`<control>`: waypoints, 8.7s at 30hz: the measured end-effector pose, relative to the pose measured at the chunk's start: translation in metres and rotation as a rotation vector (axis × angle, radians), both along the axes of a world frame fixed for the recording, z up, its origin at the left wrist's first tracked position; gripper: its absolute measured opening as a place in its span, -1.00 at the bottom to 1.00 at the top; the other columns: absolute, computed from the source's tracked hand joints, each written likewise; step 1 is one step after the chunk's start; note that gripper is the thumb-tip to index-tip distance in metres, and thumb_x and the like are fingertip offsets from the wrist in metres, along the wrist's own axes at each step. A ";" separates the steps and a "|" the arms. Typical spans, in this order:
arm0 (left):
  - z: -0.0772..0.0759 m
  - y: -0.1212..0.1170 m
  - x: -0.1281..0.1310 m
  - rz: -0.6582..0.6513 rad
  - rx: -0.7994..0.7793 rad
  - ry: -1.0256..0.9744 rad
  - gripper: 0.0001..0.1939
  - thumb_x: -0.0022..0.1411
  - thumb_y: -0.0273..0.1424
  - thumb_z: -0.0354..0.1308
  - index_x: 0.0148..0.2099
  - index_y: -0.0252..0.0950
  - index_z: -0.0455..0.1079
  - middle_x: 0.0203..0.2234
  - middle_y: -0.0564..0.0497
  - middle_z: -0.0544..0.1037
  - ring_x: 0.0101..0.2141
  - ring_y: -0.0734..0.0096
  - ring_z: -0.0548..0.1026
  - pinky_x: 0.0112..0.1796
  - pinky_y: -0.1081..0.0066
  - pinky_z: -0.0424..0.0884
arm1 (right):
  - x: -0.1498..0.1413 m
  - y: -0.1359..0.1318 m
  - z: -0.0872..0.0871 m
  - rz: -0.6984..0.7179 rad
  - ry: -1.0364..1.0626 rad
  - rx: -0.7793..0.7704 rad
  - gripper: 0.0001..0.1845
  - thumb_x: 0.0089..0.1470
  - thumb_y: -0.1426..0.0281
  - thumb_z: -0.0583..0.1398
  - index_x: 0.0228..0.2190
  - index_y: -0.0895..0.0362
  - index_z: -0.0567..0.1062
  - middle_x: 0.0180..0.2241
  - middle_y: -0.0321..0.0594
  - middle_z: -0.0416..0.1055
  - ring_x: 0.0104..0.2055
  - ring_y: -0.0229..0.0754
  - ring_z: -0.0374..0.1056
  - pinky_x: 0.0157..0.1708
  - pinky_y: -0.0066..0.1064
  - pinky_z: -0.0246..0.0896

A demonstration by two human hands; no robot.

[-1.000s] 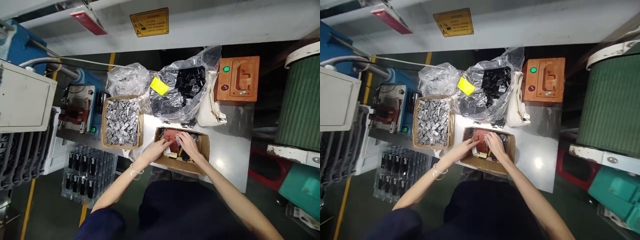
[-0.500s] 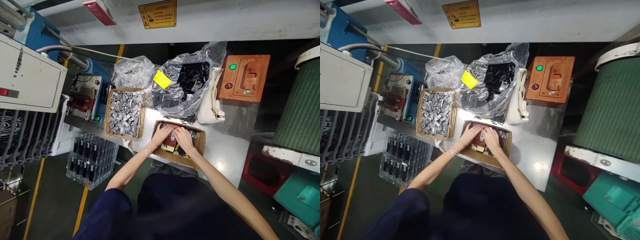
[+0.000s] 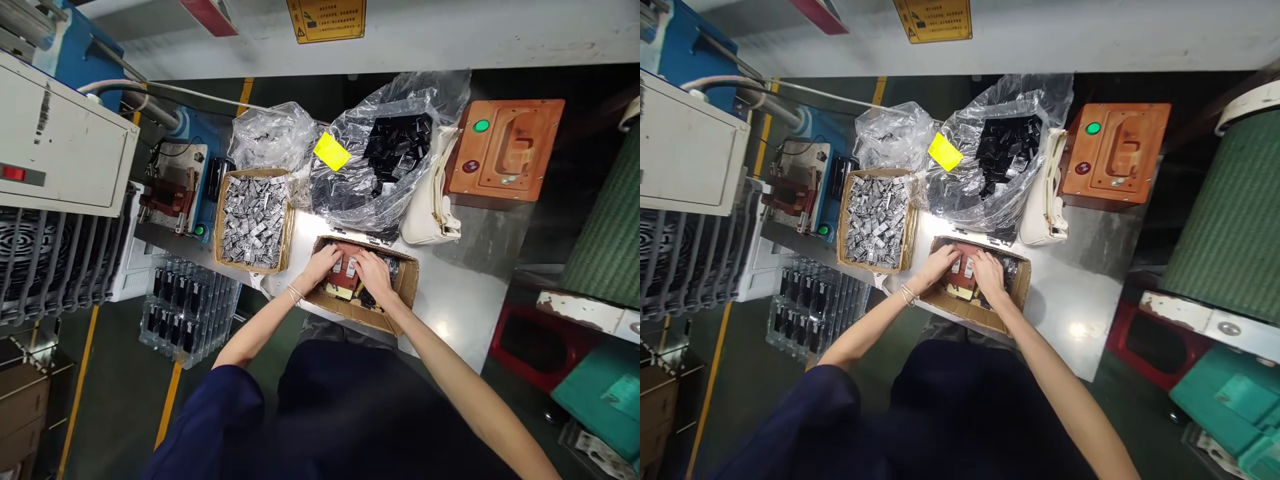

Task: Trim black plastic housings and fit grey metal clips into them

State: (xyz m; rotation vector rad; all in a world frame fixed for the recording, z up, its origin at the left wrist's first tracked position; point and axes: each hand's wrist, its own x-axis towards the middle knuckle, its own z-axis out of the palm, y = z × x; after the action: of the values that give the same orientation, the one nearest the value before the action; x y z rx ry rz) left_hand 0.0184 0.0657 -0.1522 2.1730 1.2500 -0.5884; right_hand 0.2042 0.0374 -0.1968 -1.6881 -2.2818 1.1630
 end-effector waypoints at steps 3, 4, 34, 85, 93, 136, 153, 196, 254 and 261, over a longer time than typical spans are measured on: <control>0.005 -0.002 -0.002 -0.006 -0.013 0.019 -0.63 0.40 -0.67 -0.06 0.19 -0.39 0.28 0.07 -0.23 0.42 0.09 0.13 0.38 0.07 0.27 0.39 | 0.000 0.002 0.003 0.004 -0.012 -0.021 -0.68 0.37 0.41 0.04 -0.04 0.16 0.56 -0.04 -0.05 0.52 0.02 0.02 0.36 0.04 -0.24 0.22; 0.006 -0.002 -0.002 -0.007 -0.018 0.028 -0.64 0.41 -0.67 -0.07 0.19 -0.40 0.27 0.07 -0.24 0.42 0.09 0.12 0.38 0.06 0.26 0.39 | -0.001 0.003 0.005 0.011 -0.016 -0.029 -0.69 0.36 0.42 0.05 -0.04 0.16 0.56 -0.05 -0.06 0.52 0.02 0.02 0.37 0.04 -0.24 0.22; -0.016 0.042 0.002 -0.134 -0.311 -0.024 -0.71 0.31 -0.74 0.08 0.03 -0.49 0.44 0.04 -0.31 0.48 0.05 0.03 0.48 0.07 0.07 0.46 | -0.018 0.033 0.008 0.018 -0.141 -0.395 -0.86 0.31 0.50 0.17 -0.19 0.23 0.55 -0.17 -0.13 0.55 -0.12 -0.15 0.50 -0.06 -0.25 0.39; 0.268 -0.091 0.037 1.468 -0.691 -1.529 -0.60 0.34 -0.18 0.36 0.18 0.00 0.50 0.03 -0.01 0.51 -0.26 0.52 0.45 -0.14 0.51 0.41 | 0.007 -0.073 0.292 -0.947 1.466 -0.926 -0.59 0.21 0.03 0.24 0.05 -0.17 0.56 -0.36 -0.31 0.28 -0.50 -0.38 0.08 -0.50 -0.58 0.20; 0.211 -0.091 0.010 2.002 -0.622 -1.562 -0.33 0.12 0.02 0.46 0.13 -0.29 0.49 0.03 -0.12 0.50 0.05 0.15 0.46 0.00 0.38 0.46 | -0.057 -0.076 0.237 -0.303 0.625 -0.453 -0.27 0.39 -0.03 -0.14 0.44 -0.08 -0.11 0.46 -0.18 -0.23 0.50 0.00 -0.26 0.42 -0.01 -0.11; 0.010 0.198 -0.145 0.158 0.165 -0.242 -0.82 0.45 -0.43 0.03 -0.14 -0.24 0.48 -0.16 -0.09 0.57 -0.06 0.17 0.47 0.06 0.27 0.34 | -0.061 -0.058 0.033 -0.699 0.107 -0.267 -0.45 0.27 0.10 -0.10 -0.07 0.07 0.55 -0.02 -0.05 0.54 -0.02 0.03 0.52 -0.09 -0.14 0.47; -0.026 0.191 -0.109 -0.019 0.199 0.050 -0.73 0.41 -0.59 -0.06 -0.15 -0.41 0.49 -0.08 -0.32 0.51 0.04 -0.10 0.36 0.06 0.04 0.22 | -0.072 -0.085 0.017 -0.556 0.098 -0.349 -0.42 0.28 0.10 -0.16 -0.04 0.01 0.55 0.00 -0.10 0.54 -0.02 0.06 0.52 -0.07 -0.07 0.47; 0.167 0.071 -0.072 0.006 0.719 -0.810 -0.79 0.57 -0.48 -0.12 -0.08 -0.35 0.34 -0.30 -0.07 0.53 -0.21 0.30 0.39 -0.01 0.23 0.24 | -0.111 0.049 0.224 -1.003 0.852 0.143 -0.81 0.09 0.53 0.37 -0.29 -0.01 0.68 -0.32 -0.37 0.61 -0.41 -0.37 0.53 -0.34 -0.72 0.48; 0.120 -0.002 -0.057 0.698 -0.336 -0.563 -0.76 0.56 -0.28 -0.13 -0.15 -0.24 0.27 -0.27 -0.02 0.42 -0.22 0.24 0.41 -0.12 0.25 0.34 | -0.066 -0.025 0.087 -0.867 0.561 -0.439 -0.42 0.19 -0.14 0.11 -0.21 0.13 0.50 -0.34 -0.10 0.53 -0.35 -0.11 0.43 -0.28 -0.27 0.41; 0.111 -0.015 -0.051 0.411 -0.150 -0.556 -0.67 0.59 -0.31 -0.27 -0.12 -0.27 0.29 -0.21 -0.11 0.45 -0.22 0.17 0.44 -0.17 0.19 0.41 | -0.102 -0.031 0.141 -1.268 0.969 -0.643 -0.50 -0.10 -0.03 0.44 -0.34 0.14 0.59 -0.32 -0.11 0.59 -0.30 -0.16 0.50 -0.28 -0.37 0.48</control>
State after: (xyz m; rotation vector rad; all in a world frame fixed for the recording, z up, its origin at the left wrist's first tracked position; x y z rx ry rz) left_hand -0.0329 0.0502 -0.0416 1.7120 1.2323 0.0890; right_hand 0.1017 0.0061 -0.0560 -1.5772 -0.1385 1.7014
